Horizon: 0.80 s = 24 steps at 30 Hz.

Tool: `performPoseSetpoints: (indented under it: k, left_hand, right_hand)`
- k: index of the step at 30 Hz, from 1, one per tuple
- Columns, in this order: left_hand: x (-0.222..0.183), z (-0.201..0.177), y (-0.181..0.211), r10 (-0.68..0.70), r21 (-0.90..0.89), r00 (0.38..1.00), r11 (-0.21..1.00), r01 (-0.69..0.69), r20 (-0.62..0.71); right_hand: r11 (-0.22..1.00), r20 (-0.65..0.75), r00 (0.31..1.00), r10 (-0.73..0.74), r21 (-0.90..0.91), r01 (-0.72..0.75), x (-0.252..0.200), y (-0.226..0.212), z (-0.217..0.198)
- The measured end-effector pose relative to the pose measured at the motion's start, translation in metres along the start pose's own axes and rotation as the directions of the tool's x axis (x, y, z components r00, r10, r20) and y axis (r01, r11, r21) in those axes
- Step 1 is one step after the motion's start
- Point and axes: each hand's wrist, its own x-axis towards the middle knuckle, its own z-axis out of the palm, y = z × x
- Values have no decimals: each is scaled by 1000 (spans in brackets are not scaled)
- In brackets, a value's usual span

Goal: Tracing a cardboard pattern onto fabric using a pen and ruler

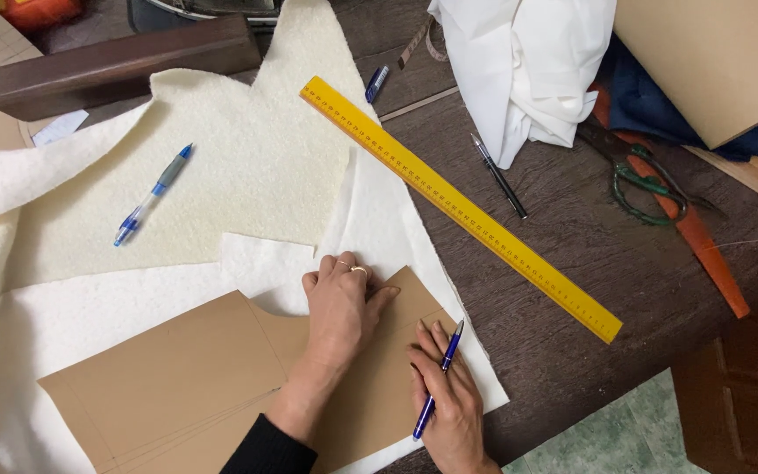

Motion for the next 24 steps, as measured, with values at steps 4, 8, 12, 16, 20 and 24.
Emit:
performPoseSetpoints:
  k: [4, 8, 12, 16, 20, 24]
  left_hand:
    - [1, 4, -4, 2, -7, 1000, 1000, -2, -6]
    - [2, 9, -7, 17, 34, 999, 999, -17, -27]
    - [1, 5, -3, -8, 11, 1000, 1000, 8, -5]
    - [1, 7, -4, -3, 17, 1000, 1000, 3, -11]
    - [2, 11, -7, 16, 54, 1000, 998, -14, -27]
    - [2, 9, -6, 3, 40, 1000, 999, -3, -11]
  right_hand:
    - [1000, 14, 1000, 1, 10, -1, 0, -1, 1]
    - [1000, 7, 1000, 2, 6, -2, 1, 0, 1]
    - [1000, 6, 1000, 1, -6, -1, 6, -4, -3]
    - [1000, 3, 1000, 10, -15, -10, 6, -2, -2]
    - [999, 10, 1000, 24, -23, -24, 3, 4, 0]
    - [1000, 13, 1000, 17, -23, -17, 7, 3, -3]
